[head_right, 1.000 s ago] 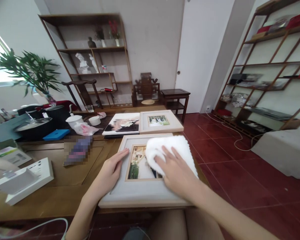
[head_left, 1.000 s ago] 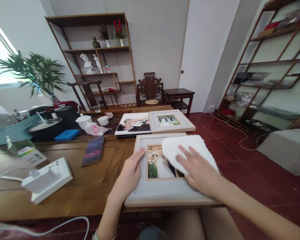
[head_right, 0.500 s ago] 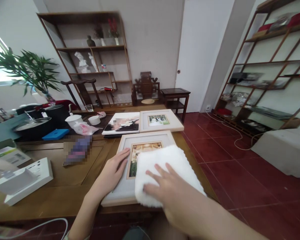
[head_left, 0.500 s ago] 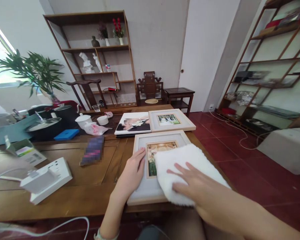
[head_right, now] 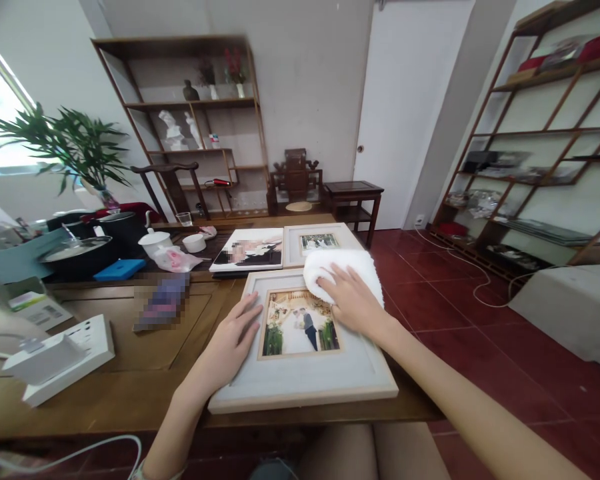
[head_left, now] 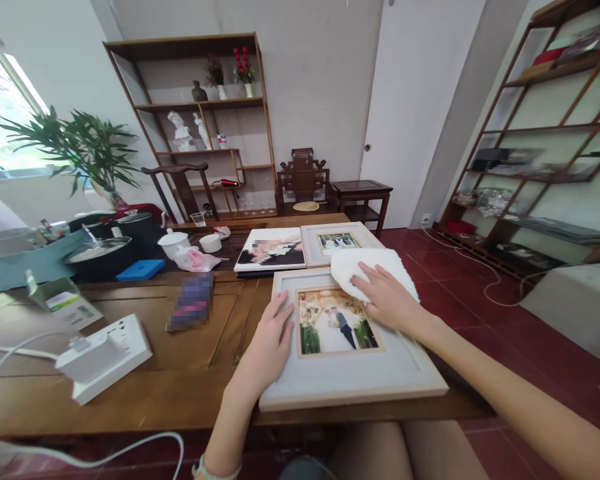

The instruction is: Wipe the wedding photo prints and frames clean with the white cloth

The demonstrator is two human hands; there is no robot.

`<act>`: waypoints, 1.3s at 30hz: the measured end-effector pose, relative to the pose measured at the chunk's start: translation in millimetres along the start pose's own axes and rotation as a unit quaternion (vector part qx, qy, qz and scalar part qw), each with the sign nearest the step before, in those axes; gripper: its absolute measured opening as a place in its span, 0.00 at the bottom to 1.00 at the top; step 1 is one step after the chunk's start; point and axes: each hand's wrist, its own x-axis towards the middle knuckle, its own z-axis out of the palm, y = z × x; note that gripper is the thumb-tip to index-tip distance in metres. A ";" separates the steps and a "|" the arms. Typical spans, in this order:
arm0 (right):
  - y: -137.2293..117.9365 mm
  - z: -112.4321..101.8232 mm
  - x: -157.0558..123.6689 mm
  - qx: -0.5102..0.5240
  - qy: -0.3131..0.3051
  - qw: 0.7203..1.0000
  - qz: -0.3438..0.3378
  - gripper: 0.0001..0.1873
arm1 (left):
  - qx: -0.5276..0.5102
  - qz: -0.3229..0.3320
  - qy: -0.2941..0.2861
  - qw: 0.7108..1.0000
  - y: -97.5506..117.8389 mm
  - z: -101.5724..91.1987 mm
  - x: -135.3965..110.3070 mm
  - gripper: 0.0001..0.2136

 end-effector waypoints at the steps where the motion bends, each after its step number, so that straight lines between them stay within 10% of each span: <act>1: -0.1 0.8 3.0 0.000 -0.010 1.000 -0.008 0.31 | 0.005 -0.006 -0.002 1.000 -0.4 0.4 -0.2 0.18; 14: -76.6 -72.0 -83.1 0.150 -0.186 0.964 -0.116 0.36 | 0.032 -0.010 -0.006 0.999 -6.5 7.0 0.0 0.20; 23: -14.5 -9.7 -17.5 0.030 -0.053 0.998 -0.008 0.32 | 0.039 -0.011 -0.038 0.998 -8.3 2.4 1.1 0.22; 30: -5.0 -1.5 21.5 0.022 -0.052 0.998 -0.017 0.32 | 0.026 -0.006 -0.029 0.999 -8.5 3.2 2.4 0.21; 39: -75.6 -63.5 -66.3 0.166 -0.177 0.963 -0.119 0.36 | 0.023 -0.001 -0.012 1.000 -10.8 6.3 1.6 0.21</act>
